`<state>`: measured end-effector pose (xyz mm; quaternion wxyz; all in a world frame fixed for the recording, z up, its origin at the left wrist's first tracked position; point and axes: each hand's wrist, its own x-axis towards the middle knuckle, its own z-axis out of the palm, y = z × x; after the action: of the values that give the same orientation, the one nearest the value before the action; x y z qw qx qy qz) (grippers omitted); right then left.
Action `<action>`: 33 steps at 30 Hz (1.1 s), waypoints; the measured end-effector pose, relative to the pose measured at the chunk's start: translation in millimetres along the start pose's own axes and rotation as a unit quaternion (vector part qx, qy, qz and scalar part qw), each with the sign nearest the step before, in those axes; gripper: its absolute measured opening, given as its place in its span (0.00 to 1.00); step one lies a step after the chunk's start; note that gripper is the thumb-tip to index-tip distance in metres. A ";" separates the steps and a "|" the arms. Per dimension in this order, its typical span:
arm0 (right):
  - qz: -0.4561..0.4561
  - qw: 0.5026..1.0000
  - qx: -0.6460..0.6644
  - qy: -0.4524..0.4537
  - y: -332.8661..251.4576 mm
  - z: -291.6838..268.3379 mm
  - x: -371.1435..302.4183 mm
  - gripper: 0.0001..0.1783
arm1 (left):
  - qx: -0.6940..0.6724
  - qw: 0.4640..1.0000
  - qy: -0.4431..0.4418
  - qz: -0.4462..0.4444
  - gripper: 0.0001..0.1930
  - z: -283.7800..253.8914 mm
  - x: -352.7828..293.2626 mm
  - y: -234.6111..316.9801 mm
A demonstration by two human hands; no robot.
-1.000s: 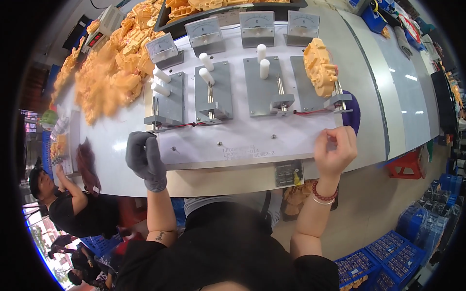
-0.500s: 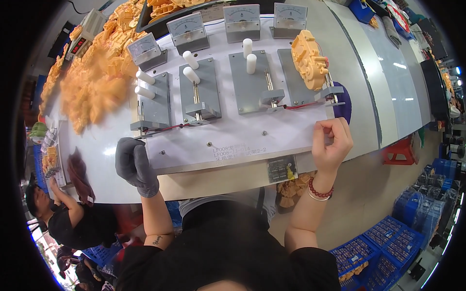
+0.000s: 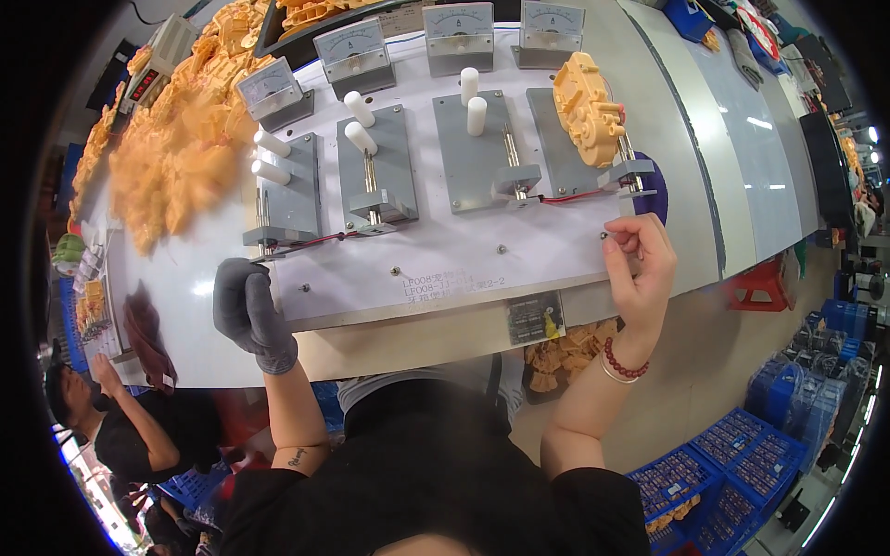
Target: The person assembles and tests small yellow plastic toy components using a specialized electrical test jig.
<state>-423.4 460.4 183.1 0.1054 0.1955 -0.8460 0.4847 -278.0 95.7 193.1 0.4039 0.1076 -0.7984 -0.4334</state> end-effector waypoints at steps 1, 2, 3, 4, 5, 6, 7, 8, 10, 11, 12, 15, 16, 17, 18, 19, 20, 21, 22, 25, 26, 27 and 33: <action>0.000 1.000 0.005 -0.014 1.7 -2.1 0.1 0.05 | 0.000 1.000 0.000 0.000 0.01 -0.1 -0.1 0.2; 0.001 1.000 0.009 -0.028 2.7 -3.2 0.1 0.06 | -0.003 1.000 0.001 -0.002 0.01 -0.2 -0.3 0.5; 0.001 1.000 0.009 -0.029 2.6 -3.9 0.8 0.06 | -0.007 1.000 0.002 -0.005 0.01 0.2 -0.1 0.4; 0.009 0.999 0.011 -0.033 2.0 -4.6 1.6 0.06 | -0.007 1.000 0.002 -0.006 0.01 0.4 0.3 0.6; 0.018 0.999 0.013 -0.037 1.2 -5.1 2.3 0.05 | -0.008 1.000 0.001 -0.009 0.01 0.5 0.8 0.9; 0.017 0.999 0.013 -0.037 0.2 -5.4 2.4 0.05 | -0.009 1.000 -0.001 -0.009 0.01 0.6 0.9 1.2; 0.028 0.999 -0.004 -0.032 -1.2 -5.2 2.5 0.05 | -0.009 1.000 -0.001 -0.009 0.01 0.8 0.6 0.7; 0.038 0.999 -0.020 -0.028 -2.4 -4.6 2.4 0.05 | -0.015 1.000 -0.001 -0.010 0.01 1.0 0.3 -0.1; 0.045 0.999 -0.023 -0.012 -4.0 -0.2 1.6 0.05 | -0.022 1.000 -0.003 -0.010 0.01 1.4 0.2 -0.9; 0.051 0.998 -0.025 0.004 -4.4 1.5 1.3 0.05 | -0.027 1.000 -0.003 -0.009 0.01 1.5 0.7 -0.7; 0.051 0.998 -0.026 0.004 -4.5 2.8 1.0 0.05 | -0.032 0.999 -0.004 -0.008 0.01 1.1 0.6 -0.5; 0.050 0.999 -0.015 0.015 -3.8 4.5 1.2 0.05 | -0.043 0.999 0.003 -0.014 0.01 1.3 0.3 -1.1; 0.047 0.999 -0.016 0.013 -3.5 4.6 1.4 0.05 | -0.043 0.999 0.003 -0.014 0.01 1.3 0.3 -1.1; 0.043 0.999 -0.017 0.011 -3.3 4.7 1.5 0.05 | -0.042 0.999 0.001 -0.016 0.01 1.4 0.1 -0.9; 0.043 0.999 -0.017 0.011 -3.7 4.3 1.4 0.05 | -0.040 0.999 -0.002 -0.017 0.00 1.6 0.2 -0.4; 0.041 0.999 -0.025 0.012 -4.2 3.8 1.0 0.05 | -0.040 0.999 -0.001 -0.017 0.00 1.7 0.5 -0.1; 0.038 0.999 -0.032 0.013 -4.5 3.4 0.8 0.05 | -0.039 0.999 -0.003 -0.017 0.00 1.7 0.8 0.1; 0.037 0.999 -0.032 0.013 -3.6 3.4 0.8 0.05 | -0.038 0.999 -0.005 -0.017 0.00 1.9 1.0 0.3; 0.034 0.999 -0.033 0.012 -1.9 3.7 0.4 0.04 | -0.038 0.999 -0.004 -0.016 0.00 2.0 1.0 0.4; 0.032 0.999 -0.039 0.011 -3.4 4.1 0.5 0.04 | -0.034 0.999 -0.003 -0.015 0.00 1.4 0.6 0.0; 0.033 0.998 -0.045 0.011 -4.2 4.6 0.6 0.04 | -0.036 0.999 -0.002 -0.015 0.00 1.3 0.6 -0.5; 0.033 0.998 -0.045 0.011 -4.1 4.6 0.4 0.04 | -0.039 0.999 -0.001 -0.015 0.00 1.6 0.5 -0.7; 0.025 0.998 -0.055 0.017 -3.0 5.3 0.2 0.05 | -0.032 0.999 0.003 -0.012 0.01 1.4 0.2 -2.1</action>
<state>-422.2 454.4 182.8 0.1182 0.1598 -0.8739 0.4435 -279.6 95.2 191.2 0.4042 0.1049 -0.7815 -0.4635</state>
